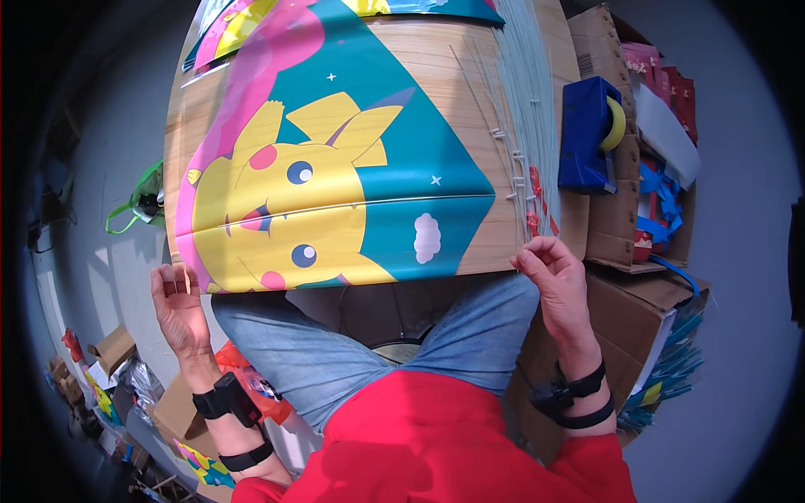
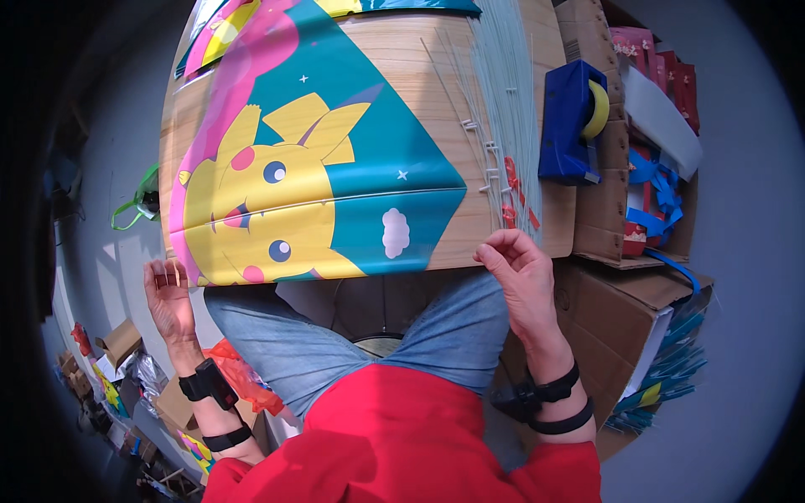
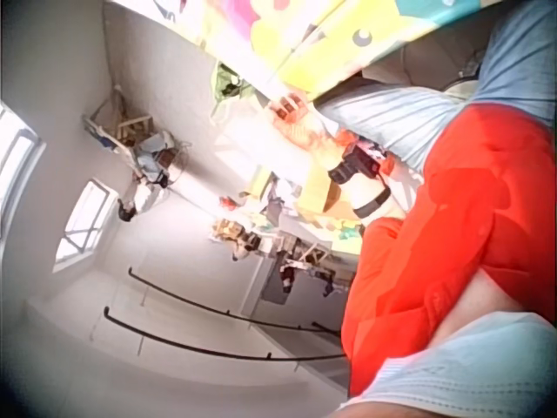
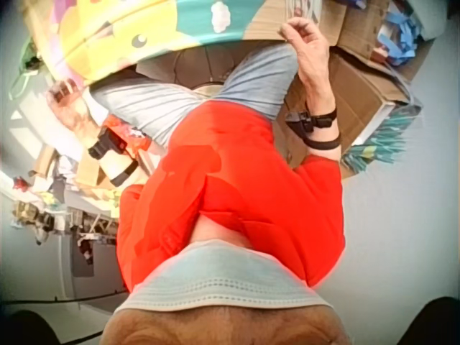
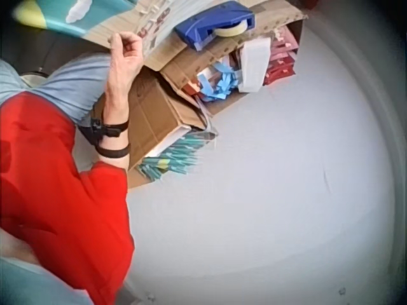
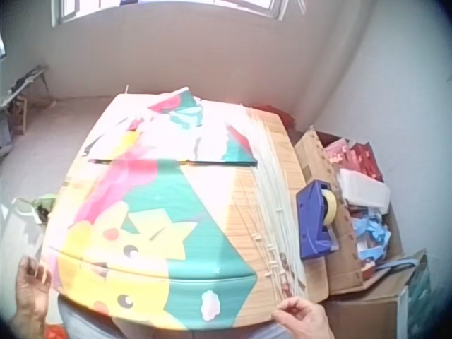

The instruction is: The person assembles a Pikachu-themed kite by inserting a thin rod into a sleeve on the kite fabric and securing it with small white clips. They repeat this process for multiple kite units, handling the fabric, rods, and clips by hand.

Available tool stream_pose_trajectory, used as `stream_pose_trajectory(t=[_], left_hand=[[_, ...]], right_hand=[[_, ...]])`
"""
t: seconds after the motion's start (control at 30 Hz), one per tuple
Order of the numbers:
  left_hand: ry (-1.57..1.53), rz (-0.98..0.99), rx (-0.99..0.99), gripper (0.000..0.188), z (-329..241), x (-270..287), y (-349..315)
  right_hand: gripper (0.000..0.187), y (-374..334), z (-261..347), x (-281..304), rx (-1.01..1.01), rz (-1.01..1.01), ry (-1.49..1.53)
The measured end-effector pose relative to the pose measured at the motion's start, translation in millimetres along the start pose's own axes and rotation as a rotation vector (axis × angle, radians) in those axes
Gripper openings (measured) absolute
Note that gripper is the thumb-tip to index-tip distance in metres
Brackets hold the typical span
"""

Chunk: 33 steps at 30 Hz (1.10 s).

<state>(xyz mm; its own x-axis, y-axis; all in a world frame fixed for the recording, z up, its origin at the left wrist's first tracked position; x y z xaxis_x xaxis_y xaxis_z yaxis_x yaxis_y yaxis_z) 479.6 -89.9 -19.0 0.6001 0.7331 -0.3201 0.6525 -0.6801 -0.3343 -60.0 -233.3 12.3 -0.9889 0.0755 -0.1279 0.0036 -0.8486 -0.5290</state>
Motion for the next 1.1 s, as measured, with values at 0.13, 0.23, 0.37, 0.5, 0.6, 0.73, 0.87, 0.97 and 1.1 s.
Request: stream_pose_trajectory(t=[0.13, 0.23, 0.37, 0.5, 0.6, 0.73, 0.87, 0.97, 1.1], left_hand=[[-0.061, 0.005, 0.085, 0.016, 10, 6, 2], [-0.109, 0.034, 0.092, 0.015, 7, 4, 2], [-0.063, -0.03, 0.04, 0.017, -1, 15, 4], [0.269, -0.195, -0.161, 0.019, -15, 36, 4], [0.244, -0.185, -0.141, 0.021, -6, 37, 10], [0.194, -0.084, -0.079, 0.023, 11, 21, 14], [0.169, -0.043, -0.055, 0.022, 17, 5, 14], [0.136, -0.047, -0.031, 0.022, 19, -3, 16], [0.142, -0.029, -0.017, 0.023, 25, -14, 18]], right_hand=[[0.016, 16, -14, 5, -0.1, -0.002, -0.054], [0.019, 28, -28, 8, -0.199, 0.002, -0.052], [0.018, 38, -36, 2, -0.229, 0.053, 0.137], [0.015, 40, -31, 8, -0.142, 0.024, 0.012], [0.013, 45, -30, 5, -0.084, 0.037, -0.06], [0.011, 57, -34, 9, -0.065, -0.056, -0.154], [0.011, 68, -38, 14, -0.134, -0.089, -0.148], [0.011, 74, -34, 17, -0.102, -0.118, -0.129], [0.011, 86, -21, 22, -0.003, -0.187, -0.141]])
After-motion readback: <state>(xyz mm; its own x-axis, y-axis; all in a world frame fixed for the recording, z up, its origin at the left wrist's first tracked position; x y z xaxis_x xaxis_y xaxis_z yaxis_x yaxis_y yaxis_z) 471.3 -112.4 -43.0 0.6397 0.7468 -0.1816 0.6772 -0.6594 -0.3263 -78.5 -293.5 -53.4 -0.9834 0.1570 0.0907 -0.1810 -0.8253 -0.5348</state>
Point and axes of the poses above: each hand's wrist, its own y-axis towards the middle knuckle, its own x-axis out of the back of the hand, z = x × y, the point moved 10 cm from there along y, towards the middle knuckle, and after that the axes turned 9 degrees about y, right-handed, at the moved point
